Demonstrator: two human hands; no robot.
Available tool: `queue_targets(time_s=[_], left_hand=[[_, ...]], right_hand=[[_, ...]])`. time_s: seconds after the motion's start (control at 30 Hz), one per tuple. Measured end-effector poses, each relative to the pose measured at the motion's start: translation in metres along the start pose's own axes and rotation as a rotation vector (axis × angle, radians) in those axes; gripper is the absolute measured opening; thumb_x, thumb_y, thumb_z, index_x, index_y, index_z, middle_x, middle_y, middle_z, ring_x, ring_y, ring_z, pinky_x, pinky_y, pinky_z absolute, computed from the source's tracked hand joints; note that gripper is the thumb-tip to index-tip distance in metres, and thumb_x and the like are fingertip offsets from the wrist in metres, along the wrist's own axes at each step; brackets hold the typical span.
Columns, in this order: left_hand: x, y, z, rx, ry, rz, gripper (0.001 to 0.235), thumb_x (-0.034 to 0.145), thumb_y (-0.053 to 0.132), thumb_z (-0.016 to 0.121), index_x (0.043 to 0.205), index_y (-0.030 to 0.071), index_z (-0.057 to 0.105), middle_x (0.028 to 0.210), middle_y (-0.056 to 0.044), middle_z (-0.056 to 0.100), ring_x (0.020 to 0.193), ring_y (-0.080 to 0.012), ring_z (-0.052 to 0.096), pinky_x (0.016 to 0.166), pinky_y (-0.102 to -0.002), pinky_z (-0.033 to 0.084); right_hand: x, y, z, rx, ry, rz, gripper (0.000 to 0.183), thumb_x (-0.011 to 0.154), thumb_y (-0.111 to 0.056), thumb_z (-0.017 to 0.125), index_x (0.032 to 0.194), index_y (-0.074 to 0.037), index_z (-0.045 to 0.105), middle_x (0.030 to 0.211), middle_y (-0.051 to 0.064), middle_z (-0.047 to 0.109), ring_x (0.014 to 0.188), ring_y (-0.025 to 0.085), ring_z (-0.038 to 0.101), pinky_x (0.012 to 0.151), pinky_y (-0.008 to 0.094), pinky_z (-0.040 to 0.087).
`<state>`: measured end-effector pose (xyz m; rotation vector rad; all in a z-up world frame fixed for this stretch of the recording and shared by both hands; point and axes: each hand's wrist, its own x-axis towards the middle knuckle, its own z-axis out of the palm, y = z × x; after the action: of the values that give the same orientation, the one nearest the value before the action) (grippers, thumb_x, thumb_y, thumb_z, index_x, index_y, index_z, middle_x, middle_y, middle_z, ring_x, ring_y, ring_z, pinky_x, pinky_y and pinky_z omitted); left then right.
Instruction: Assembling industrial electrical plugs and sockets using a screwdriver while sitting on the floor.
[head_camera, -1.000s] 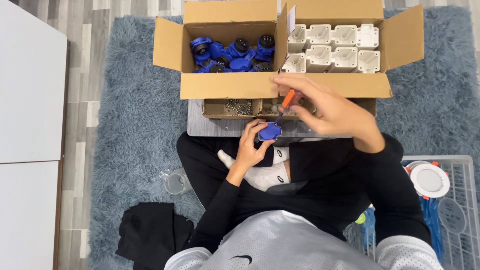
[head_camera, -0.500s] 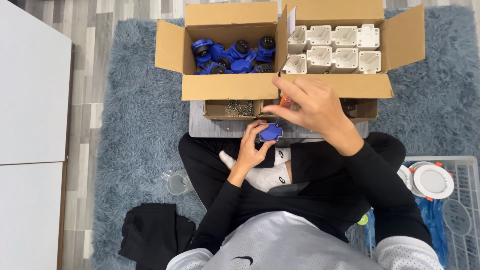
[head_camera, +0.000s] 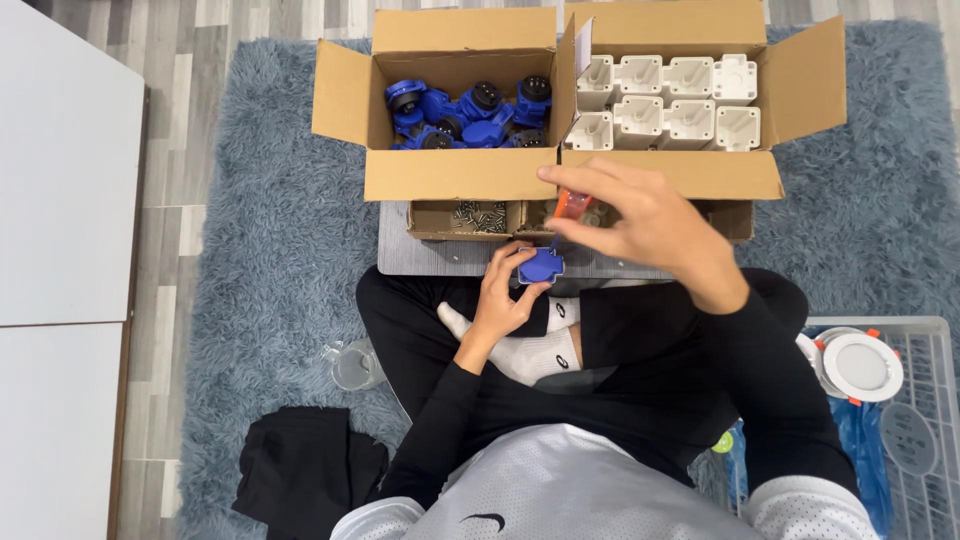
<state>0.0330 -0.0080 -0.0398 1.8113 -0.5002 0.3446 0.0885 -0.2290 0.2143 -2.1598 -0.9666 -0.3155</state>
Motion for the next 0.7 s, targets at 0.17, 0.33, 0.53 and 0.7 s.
queue_targets(time_s=[0.17, 0.33, 0.53, 0.7], left_hand=[[0.000, 0.001, -0.001, -0.003, 0.003, 0.008, 0.056, 0.095, 0.032, 0.088, 0.144, 0.018, 0.066, 0.141, -0.013, 0.065, 0.128, -0.0380, 0.068, 0.107, -0.048, 0.051], [-0.001, -0.004, 0.001, 0.002, 0.004, 0.014, 0.056, 0.094, 0.030, 0.089, 0.144, 0.018, 0.067, 0.141, -0.012, 0.066, 0.129, -0.0380, 0.068, 0.107, -0.048, 0.051], [-0.003, -0.007, 0.002, -0.009, 0.003, 0.004, 0.056, 0.094, 0.030, 0.089, 0.144, 0.018, 0.066, 0.142, -0.012, 0.065, 0.129, -0.0383, 0.068, 0.108, -0.048, 0.050], [-0.002, -0.004, 0.001, 0.005, 0.007, -0.009, 0.056, 0.094, 0.031, 0.089, 0.144, 0.019, 0.067, 0.140, -0.013, 0.065, 0.128, -0.0394, 0.068, 0.108, -0.049, 0.051]], right_hand=[[-0.003, 0.012, 0.029, -0.307, 0.206, -0.084, 0.054, 0.096, -0.036, 0.095, 0.141, -0.012, 0.075, 0.083, 0.001, 0.062, 0.062, 0.020, 0.064, 0.063, 0.033, 0.060], [-0.001, 0.009, 0.023, -0.561, 0.257, -0.144, 0.061, 0.099, -0.060, 0.087, 0.143, -0.020, 0.076, 0.080, -0.003, 0.051, 0.059, 0.017, 0.058, 0.062, 0.032, 0.058], [0.003, -0.018, -0.021, 0.256, -0.265, 0.069, 0.078, 0.092, 0.012, 0.061, 0.167, -0.001, 0.042, 0.155, 0.034, 0.057, 0.133, 0.055, 0.063, 0.106, 0.065, 0.053], [0.009, -0.021, -0.011, 0.100, -0.073, 0.029, 0.055, 0.095, -0.004, 0.084, 0.148, -0.003, 0.070, 0.115, 0.016, 0.083, 0.098, 0.035, 0.080, 0.085, 0.046, 0.065]])
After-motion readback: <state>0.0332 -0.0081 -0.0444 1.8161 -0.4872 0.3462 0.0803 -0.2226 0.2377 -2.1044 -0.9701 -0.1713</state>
